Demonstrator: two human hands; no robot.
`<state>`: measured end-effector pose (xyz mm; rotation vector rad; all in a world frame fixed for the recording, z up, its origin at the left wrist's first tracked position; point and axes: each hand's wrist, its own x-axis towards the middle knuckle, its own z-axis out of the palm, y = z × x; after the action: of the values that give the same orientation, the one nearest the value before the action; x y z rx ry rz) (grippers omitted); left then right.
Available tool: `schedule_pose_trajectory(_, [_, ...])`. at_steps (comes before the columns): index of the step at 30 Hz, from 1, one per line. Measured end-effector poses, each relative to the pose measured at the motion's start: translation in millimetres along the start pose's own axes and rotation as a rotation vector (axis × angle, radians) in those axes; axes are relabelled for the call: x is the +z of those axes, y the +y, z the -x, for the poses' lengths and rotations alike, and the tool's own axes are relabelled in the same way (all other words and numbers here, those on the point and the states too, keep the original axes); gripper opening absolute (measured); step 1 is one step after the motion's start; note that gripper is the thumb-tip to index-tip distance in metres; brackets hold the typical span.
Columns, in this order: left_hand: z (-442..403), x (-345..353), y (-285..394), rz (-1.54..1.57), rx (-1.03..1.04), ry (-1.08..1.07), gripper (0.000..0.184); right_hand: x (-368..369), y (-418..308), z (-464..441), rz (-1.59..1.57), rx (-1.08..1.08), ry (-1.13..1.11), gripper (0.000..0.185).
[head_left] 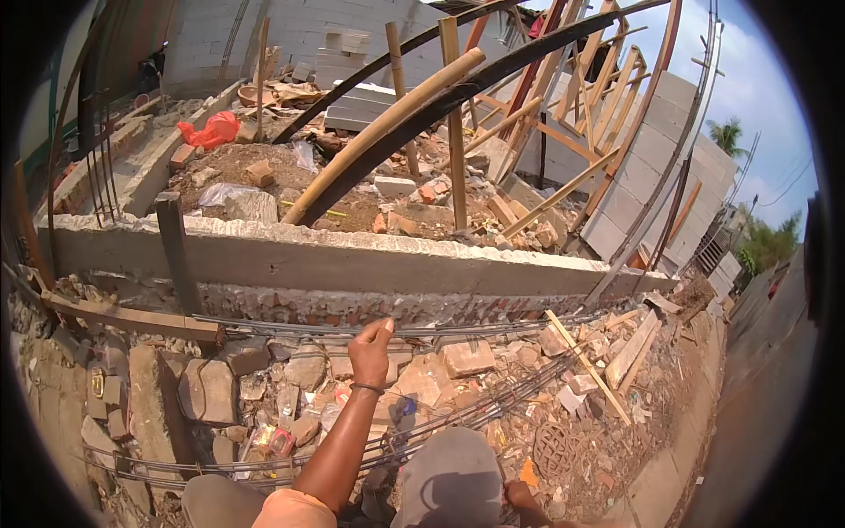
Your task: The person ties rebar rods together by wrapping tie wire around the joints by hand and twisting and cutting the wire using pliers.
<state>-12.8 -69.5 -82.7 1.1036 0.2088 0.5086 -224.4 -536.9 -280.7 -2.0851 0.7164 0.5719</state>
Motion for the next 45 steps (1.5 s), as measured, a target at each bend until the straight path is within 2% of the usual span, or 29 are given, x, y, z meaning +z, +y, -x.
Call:
schedule_pose_trajectory(2, [2, 6, 26, -0.071, 0.301, 0.043, 0.019, -15, -27, -27, 0.127, -0.175, 0.285, 0.026])
schedule_pose_trajectory(4, [6, 6, 41, -0.236, 0.577, 0.055, 0.017, -16, -93, -37, 0.239, -0.354, 0.565, 0.029])
schedule_pose_trajectory(5, [10, 4, 50, -0.317, 0.702, 0.005, 0.018, -11, -148, -34, -0.131, -0.459, 0.448, 0.033])
schedule_pose_trajectory(6, [15, 2, 62, -0.400, 0.822, -0.049, 0.019, 1, -231, 15, -0.333, -0.475, 0.283, 0.034])
schedule_pose_trajectory(7, [19, 1, 71, -0.483, 0.941, -0.106, 0.020, 12, -296, 51, -0.517, -0.625, -0.011, 0.039])
schedule_pose_trajectory(9, [26, 0, 81, -0.567, 1.051, -0.170, 0.022, 43, -400, 129, -0.735, -0.723, -0.558, 0.060])
schedule_pose_trajectory(10, [28, -4, 86, -0.614, 1.107, -0.203, 0.023, 59, -438, 153, -0.779, -0.735, -0.675, 0.051])
schedule_pose_trajectory(12, [28, -12, 90, -0.659, 1.124, -0.178, 0.026, 87, -491, 169, -0.556, -0.906, -0.582, 0.041])
schedule_pose_trajectory(14, [26, -27, 105, -0.696, 1.142, -0.109, 0.028, 115, -530, 166, -0.325, -1.079, -0.356, 0.031])
schedule_pose_trajectory(17, [25, -48, 126, -0.412, 1.002, -0.016, 0.031, 146, -562, 209, -0.544, -1.131, -0.366, 0.026])
schedule_pose_trajectory(18, [23, -57, 133, -0.287, 1.013, 0.084, 0.032, 152, -568, 218, -0.554, -1.147, -0.453, 0.027])
schedule_pose_trajectory(21, [17, -73, 158, -0.011, 0.588, 0.178, 0.030, 171, -572, 233, -0.512, -1.189, -0.650, 0.027])
schedule_pose_trajectory(22, [7, -82, 154, 0.044, 0.336, 0.030, 0.028, 182, -571, 235, -0.444, -1.203, -0.678, 0.026])
schedule_pose_trajectory(23, [3, -89, 155, 0.054, 0.339, 0.013, 0.028, 191, -569, 236, -0.372, -1.213, -0.706, 0.026])
schedule_pose_trajectory(25, [-4, -100, 152, 0.078, 0.342, -0.022, 0.027, 199, -572, 231, -0.440, -1.206, -0.711, 0.024])
schedule_pose_trajectory(26, [-9, -102, 146, 0.027, 0.443, 0.093, 0.027, 195, -577, 233, -0.476, -1.193, -0.728, 0.024])
schedule_pose_trajectory(29, [-17, -114, 142, -0.211, 0.544, 0.100, 0.027, 183, -587, 243, -0.484, -1.107, -0.836, 0.023])
schedule_pose_trajectory(30, [-16, -116, 148, 0.059, 0.339, -0.100, 0.023, 182, -588, 244, -0.498, -1.066, -0.889, 0.023])
schedule_pose_trajectory(32, [-17, -110, 145, 0.240, 0.259, -0.106, 0.022, 181, -587, 243, -0.506, -0.988, -0.940, 0.024])
schedule_pose_trajectory(36, [-14, -85, 136, 0.629, 0.163, -0.125, 0.019, 178, -569, 240, -0.620, -1.006, -0.940, 0.024])
schedule_pose_trajectory(43, [-1, -46, 118, 0.710, 0.072, -0.150, 0.025, 143, -545, 230, -0.681, -1.002, -0.919, 0.024])
schedule_pose_trajectory(45, [-4, -46, 118, 0.687, 0.059, -0.144, 0.027, 131, -545, 212, -0.680, -0.992, -0.853, 0.024])
